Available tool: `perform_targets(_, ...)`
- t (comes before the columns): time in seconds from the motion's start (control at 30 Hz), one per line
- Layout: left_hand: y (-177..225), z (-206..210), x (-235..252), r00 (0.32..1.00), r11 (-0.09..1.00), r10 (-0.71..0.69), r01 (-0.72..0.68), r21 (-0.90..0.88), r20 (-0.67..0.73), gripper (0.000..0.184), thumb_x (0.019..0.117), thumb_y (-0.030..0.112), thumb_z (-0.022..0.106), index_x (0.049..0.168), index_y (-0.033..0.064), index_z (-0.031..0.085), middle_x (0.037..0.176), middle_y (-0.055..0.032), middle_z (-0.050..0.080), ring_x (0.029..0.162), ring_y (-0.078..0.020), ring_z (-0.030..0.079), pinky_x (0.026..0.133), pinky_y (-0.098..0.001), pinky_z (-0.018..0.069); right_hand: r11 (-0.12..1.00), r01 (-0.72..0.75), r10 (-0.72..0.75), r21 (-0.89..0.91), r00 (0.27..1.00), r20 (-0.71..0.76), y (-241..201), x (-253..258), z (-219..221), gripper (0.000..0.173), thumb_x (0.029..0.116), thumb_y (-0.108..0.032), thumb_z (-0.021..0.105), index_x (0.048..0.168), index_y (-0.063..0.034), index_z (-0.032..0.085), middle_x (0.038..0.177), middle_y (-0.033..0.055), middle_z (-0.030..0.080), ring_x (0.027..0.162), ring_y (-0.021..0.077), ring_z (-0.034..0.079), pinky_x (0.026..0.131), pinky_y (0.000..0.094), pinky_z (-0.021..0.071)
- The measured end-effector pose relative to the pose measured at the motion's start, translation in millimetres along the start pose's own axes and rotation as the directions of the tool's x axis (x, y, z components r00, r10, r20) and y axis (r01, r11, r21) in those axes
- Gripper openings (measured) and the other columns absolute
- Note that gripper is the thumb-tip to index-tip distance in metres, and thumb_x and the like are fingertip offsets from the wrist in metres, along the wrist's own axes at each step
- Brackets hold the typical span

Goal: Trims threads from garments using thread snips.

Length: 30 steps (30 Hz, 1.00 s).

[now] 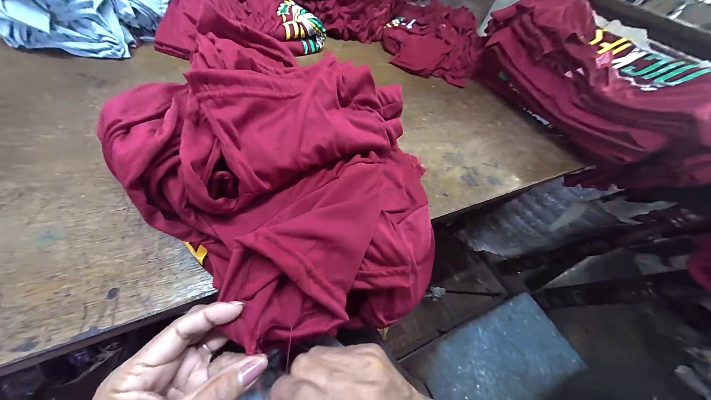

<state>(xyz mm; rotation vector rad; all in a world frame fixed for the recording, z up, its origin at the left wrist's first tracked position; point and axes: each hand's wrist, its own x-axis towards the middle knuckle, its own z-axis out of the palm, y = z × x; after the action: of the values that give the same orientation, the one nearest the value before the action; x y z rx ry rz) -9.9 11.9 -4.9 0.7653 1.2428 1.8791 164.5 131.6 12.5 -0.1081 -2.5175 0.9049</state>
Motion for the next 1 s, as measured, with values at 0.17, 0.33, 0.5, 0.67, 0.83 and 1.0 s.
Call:
perform_targets(0.17,8,-1,-6,0.998,0.991,-0.046,0.050,-0.124,0.037,0.056,0.0783,-0.006,0.080,0.131,-0.0048,0.061,0.125,-0.0176,0.068,0.108,-0.0263,0.071,0.087,-0.0383,0.0624,0.954,-0.102,0.023,-0.280,0.962,-0.273,24,-10,-13,0.047,0.1083,-0.040,0.047,0.120,-0.0019,0.073,0.102,0.0120,0.076,0.090,0.0173,0.072,0.077,0.0288,0.0588)
perform_targets(0.33,12,5,-10,0.997,0.982,-0.063,0.069,-0.176,0.036,0.062,0.0770,-0.009,0.078,0.135,-0.0064,0.057,0.129,-0.0182,0.066,0.115,-0.0282,0.068,0.094,-0.0412,0.0602,0.930,-0.036,-0.091,-0.365,0.942,-0.324,29,-11,-4,0.040,0.1059,-0.035,0.054,0.112,-0.0017,0.075,0.078,0.0078,0.066,0.068,0.0158,0.061,0.060,0.0263,0.0498)
perform_targets(0.5,11,7,-13,0.996,0.975,-0.090,0.090,-0.203,0.010,0.061,0.0789,-0.004,0.080,0.136,-0.0059,0.058,0.126,-0.0155,0.068,0.111,-0.0231,0.068,0.095,-0.0368,0.0582,0.930,0.016,-0.151,-0.368,0.928,-0.341,27,-7,2,0.038,0.1048,-0.034,0.056,0.109,-0.0010,0.075,0.074,0.0059,0.064,0.066,0.0146,0.058,0.059,0.0254,0.0475)
perform_targets(0.67,12,11,-16,0.994,0.969,-0.110,0.108,-0.222,0.004,0.061,0.0796,-0.006,0.078,0.136,-0.0068,0.056,0.127,-0.0173,0.067,0.112,-0.0242,0.068,0.096,-0.0381,0.0580,0.924,0.053,-0.188,-0.379,0.926,-0.327,25,-2,3,0.035,0.1044,-0.032,0.058,0.109,-0.0016,0.075,0.073,0.0050,0.063,0.064,0.0146,0.058,0.058,0.0263,0.0473)
perform_targets(0.83,12,13,-17,0.995,0.972,-0.102,0.099,-0.212,-0.002,0.059,0.0802,-0.007,0.076,0.136,-0.0083,0.057,0.128,-0.0175,0.066,0.114,-0.0238,0.067,0.098,-0.0380,0.0568,0.919,0.072,-0.209,-0.387,0.922,-0.327,24,2,5,0.031,0.1037,-0.029,0.059,0.106,-0.0027,0.075,0.072,0.0042,0.062,0.063,0.0145,0.057,0.057,0.0267,0.0465)
perform_targets(1.0,11,14,-18,0.993,0.968,-0.114,0.114,-0.222,0.011,0.062,0.0783,-0.010,0.075,0.137,-0.0095,0.054,0.130,-0.0196,0.065,0.114,-0.0267,0.067,0.096,-0.0399,0.0581,0.928,0.054,-0.186,-0.369,0.925,-0.332,26,4,7,0.029,0.1039,-0.027,0.058,0.098,-0.0031,0.074,0.070,0.0044,0.063,0.063,0.0140,0.059,0.056,0.0270,0.0475)
